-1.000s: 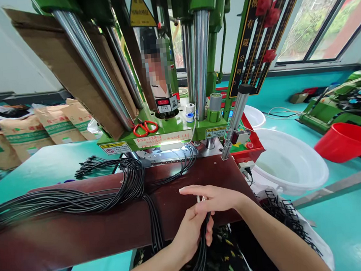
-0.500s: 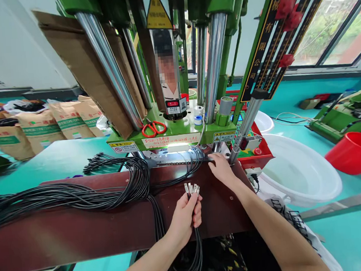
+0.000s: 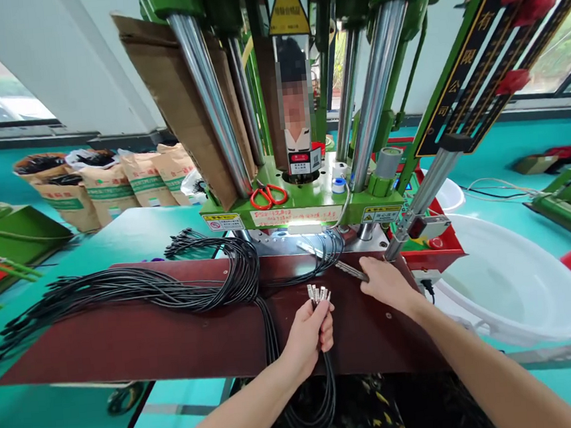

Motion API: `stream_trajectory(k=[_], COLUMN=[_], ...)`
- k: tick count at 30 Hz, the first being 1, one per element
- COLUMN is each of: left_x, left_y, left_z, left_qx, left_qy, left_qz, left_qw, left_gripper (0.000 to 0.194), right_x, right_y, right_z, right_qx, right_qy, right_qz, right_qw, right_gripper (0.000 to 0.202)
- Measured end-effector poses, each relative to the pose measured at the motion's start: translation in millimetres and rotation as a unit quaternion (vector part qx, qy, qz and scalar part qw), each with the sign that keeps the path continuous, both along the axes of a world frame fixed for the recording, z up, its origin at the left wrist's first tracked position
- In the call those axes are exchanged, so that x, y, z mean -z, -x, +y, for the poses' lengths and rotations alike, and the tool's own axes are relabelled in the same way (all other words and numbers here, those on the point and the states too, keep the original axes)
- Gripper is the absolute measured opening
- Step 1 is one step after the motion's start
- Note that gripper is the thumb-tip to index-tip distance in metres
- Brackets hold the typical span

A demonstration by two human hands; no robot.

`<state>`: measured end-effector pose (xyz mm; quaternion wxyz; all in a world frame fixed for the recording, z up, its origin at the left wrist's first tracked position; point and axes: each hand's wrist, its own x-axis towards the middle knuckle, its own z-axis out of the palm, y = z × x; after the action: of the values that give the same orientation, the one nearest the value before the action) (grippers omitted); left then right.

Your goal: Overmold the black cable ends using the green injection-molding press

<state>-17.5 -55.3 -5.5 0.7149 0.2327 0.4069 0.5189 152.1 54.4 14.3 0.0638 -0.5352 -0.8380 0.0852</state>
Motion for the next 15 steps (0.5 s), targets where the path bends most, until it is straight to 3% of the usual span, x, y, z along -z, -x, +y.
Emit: stream_trajectory(k=[4, 8, 12, 15], left_x=[-5.6, -9.4, -7.8, -4.3], left_y=[-1.8, -4.1, -12.2, -23.6], left_z=[-2.0, -4.3, -5.7, -6.0], left_qx=[0.013, 0.045, 0.083, 0.118], left_qy=[-0.015, -0.024, -0.019, -0.034], left_qz=[0.021, -0.002, 0.038, 0.127], left_qw=[1.0, 0.999, 0.996, 0.984], left_gripper=[0.036, 0.031, 0.028, 0.024], right_x=[-5.1, -10.3, -11.8, -6.4], right_y=[-24.3, -36.8, -31.7, -21.4], right_z=[-24.8, -58.7, -97.8, -117.7], right_qx=[0.065, 0.086, 0.188, 0.227], right_qy=[0.096, 0.192, 0.324, 0.294], right_qz=[-0.048, 0.101, 0.33, 0.484], right_qw=[0.992, 0.972, 0.867, 0.793], right_gripper=[0.027, 0.013, 0.004, 0.022])
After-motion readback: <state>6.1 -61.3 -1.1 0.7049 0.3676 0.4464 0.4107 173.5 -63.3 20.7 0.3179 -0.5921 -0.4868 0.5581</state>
